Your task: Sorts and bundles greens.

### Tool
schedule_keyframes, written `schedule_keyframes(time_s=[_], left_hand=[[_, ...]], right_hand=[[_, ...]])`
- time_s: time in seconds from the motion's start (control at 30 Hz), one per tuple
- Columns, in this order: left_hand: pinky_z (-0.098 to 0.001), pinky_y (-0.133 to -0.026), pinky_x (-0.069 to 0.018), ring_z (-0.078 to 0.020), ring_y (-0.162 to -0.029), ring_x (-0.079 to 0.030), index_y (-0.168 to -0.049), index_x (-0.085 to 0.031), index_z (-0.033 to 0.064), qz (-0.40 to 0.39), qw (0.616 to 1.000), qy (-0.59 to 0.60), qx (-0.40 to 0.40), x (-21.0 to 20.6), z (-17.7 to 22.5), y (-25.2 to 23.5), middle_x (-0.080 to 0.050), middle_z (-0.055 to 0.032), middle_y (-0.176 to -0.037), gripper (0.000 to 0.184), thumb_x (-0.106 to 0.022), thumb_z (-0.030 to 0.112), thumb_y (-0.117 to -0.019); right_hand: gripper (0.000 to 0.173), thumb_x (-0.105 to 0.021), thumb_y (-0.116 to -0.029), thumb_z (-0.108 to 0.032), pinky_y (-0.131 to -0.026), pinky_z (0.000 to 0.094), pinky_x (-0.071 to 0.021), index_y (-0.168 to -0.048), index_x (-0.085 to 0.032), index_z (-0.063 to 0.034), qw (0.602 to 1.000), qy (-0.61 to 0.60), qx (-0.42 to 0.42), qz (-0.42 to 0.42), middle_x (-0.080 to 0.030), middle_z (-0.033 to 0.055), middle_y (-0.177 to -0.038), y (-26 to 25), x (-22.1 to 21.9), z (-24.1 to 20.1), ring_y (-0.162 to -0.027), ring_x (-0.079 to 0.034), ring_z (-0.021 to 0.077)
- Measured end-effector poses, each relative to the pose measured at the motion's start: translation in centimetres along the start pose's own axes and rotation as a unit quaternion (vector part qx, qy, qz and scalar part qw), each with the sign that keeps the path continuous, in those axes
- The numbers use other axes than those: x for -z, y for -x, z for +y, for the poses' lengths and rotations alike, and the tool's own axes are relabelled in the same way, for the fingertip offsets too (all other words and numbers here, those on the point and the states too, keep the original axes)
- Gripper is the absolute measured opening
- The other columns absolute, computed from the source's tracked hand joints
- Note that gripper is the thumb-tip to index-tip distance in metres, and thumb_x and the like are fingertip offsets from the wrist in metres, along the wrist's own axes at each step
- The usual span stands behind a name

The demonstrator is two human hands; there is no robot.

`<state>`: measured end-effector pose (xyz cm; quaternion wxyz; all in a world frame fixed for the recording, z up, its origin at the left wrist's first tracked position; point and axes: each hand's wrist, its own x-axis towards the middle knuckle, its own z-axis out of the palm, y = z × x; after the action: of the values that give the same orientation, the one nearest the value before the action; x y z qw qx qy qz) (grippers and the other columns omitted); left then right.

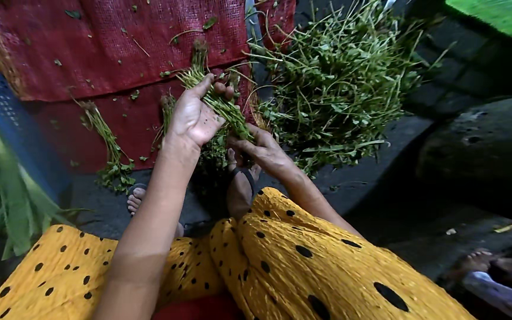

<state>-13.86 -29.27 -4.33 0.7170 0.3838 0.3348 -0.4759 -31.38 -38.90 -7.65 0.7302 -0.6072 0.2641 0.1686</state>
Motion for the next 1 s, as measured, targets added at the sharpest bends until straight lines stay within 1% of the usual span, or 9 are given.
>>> schedule_keyframes(time_s=[0.1,0.27,0.4,0.53,0.67,0.73,0.8,0.93,1.0], left_hand=[[-0.0451,-0.082,-0.0576,-0.0217,-0.078,-0.065,-0.106,-0.051,0.0122,-0.029,1.0,-0.002,0.006,-0.8,0.0,0.4,-0.06,-0.0052,-0.081,0.017,-0.038,0.023,-0.1109],[-0.0435,-0.084,-0.0585,-0.0207,-0.083,-0.067,-0.111,-0.054,0.0124,-0.086,0.995,-0.039,-0.007,-2.3,-0.3,0.9,-0.062,-0.0041,-0.085,0.023,-0.036,0.027,-0.1119],[-0.0336,-0.093,-0.0547,-0.0166,-0.117,-0.064,-0.145,-0.047,0.0133,-0.217,0.952,-0.21,-0.05,-0.9,-2.4,0.2,-0.066,-0.0065,-0.133,0.049,-0.033,0.046,-0.1109],[-0.0272,-0.082,-0.0567,-0.0089,-0.097,-0.066,-0.139,-0.053,0.0067,-0.205,0.908,-0.364,-0.001,0.9,-6.9,-0.4,-0.067,-0.0059,-0.119,0.04,-0.052,0.031,-0.1069],[-0.0427,-0.107,-0.0481,-0.022,-0.12,-0.062,-0.146,-0.046,-0.001,-0.142,0.854,-0.5,-0.02,2.2,-8.1,-1.7,-0.064,-0.0172,-0.131,0.047,-0.05,0.028,-0.1092],[-0.0413,-0.103,-0.0502,-0.02,-0.111,-0.065,-0.148,-0.042,-0.0021,-0.163,0.832,-0.53,-0.034,2.4,-7.0,-1.8,-0.069,-0.0147,-0.119,0.048,-0.044,0.03,-0.111],[-0.0355,-0.089,-0.0564,-0.0166,-0.092,-0.067,-0.148,-0.041,-0.0022,-0.218,0.814,-0.538,-0.032,2.0,-5.7,-1.2,-0.068,-0.0113,-0.102,0.046,-0.044,0.027,-0.1112],[-0.0234,-0.054,-0.051,-0.0097,-0.06,-0.056,-0.143,-0.047,0.0046,-0.339,0.787,-0.514,0.036,1.5,-5.3,-0.2,-0.061,-0.0054,-0.084,0.038,-0.05,0.022,-0.1089],[-0.0234,-0.055,-0.0498,-0.009,-0.063,-0.056,-0.145,-0.048,0.0085,-0.318,0.785,-0.531,0.017,2.1,-5.6,-0.2,-0.063,-0.0057,-0.088,0.045,-0.06,0.023,-0.1045]], right_hand=[[0.024,-0.047,-0.1083,-0.027,-0.047,0.0238,-0.05,-0.111,-0.061,-0.008,1.0,-0.002,0.017,-0.003,-0.059,0.0039,-0.069,0.6,0.2,-0.1,-0.051,-0.056,0.0112],[0.026,-0.042,-0.1067,-0.02,-0.057,0.0243,-0.053,-0.122,-0.056,-0.0041,0.994,0.034,0.098,0.033,-0.059,0.0003,-0.077,2.1,0.3,-0.1,-0.062,-0.059,0.0086],[0.025,-0.036,-0.11,-0.027,-0.051,0.0226,-0.048,-0.115,-0.054,-0.0104,0.992,-0.058,0.096,0.064,-0.05,-0.0034,-0.07,2.1,0.0,-0.7,-0.055,-0.05,0.0067],[0.028,-0.039,-0.1105,-0.023,-0.047,0.0287,-0.0514,-0.124,-0.055,-0.0039,0.987,0.006,-0.012,0.157,-0.059,0.0037,-0.073,0.8,-0.4,-0.1,-0.054,-0.056,0.0115],[0.047,-0.068,-0.0976,-0.037,-0.089,0.0524,-0.0558,-0.129,-0.061,-0.0029,0.962,0.256,-0.093,0.011,-0.068,0.0148,-0.111,1.4,1.5,0.4,-0.099,-0.069,0.0266],[0.047,-0.073,-0.094,-0.037,-0.1,0.0574,-0.0499,-0.126,-0.068,-0.0027,0.961,0.259,-0.097,0.028,-0.066,0.0169,-0.127,2.2,3.6,0.6,-0.117,-0.063,0.0316],[0.047,-0.069,-0.0979,-0.033,-0.094,0.046,-0.0559,-0.134,-0.061,-0.0028,0.981,0.134,-0.081,0.11,-0.067,0.0132,-0.126,2.8,5.5,0.4,-0.11,-0.067,0.0237],[0.081,-0.067,-0.088,-0.065,-0.096,0.0409,-0.0576,-0.147,-0.05,-0.0122,0.983,-0.16,0.026,0.086,-0.065,0.0047,-0.135,1.2,6.8,-1.3,-0.119,-0.065,0.0198],[0.051,-0.056,-0.1022,-0.047,-0.102,0.0409,-0.0537,-0.132,-0.063,-0.0053,0.974,-0.204,0.078,0.065,-0.069,0.0091,-0.128,-0.4,6.2,-2.4,-0.12,-0.064,0.0213]])
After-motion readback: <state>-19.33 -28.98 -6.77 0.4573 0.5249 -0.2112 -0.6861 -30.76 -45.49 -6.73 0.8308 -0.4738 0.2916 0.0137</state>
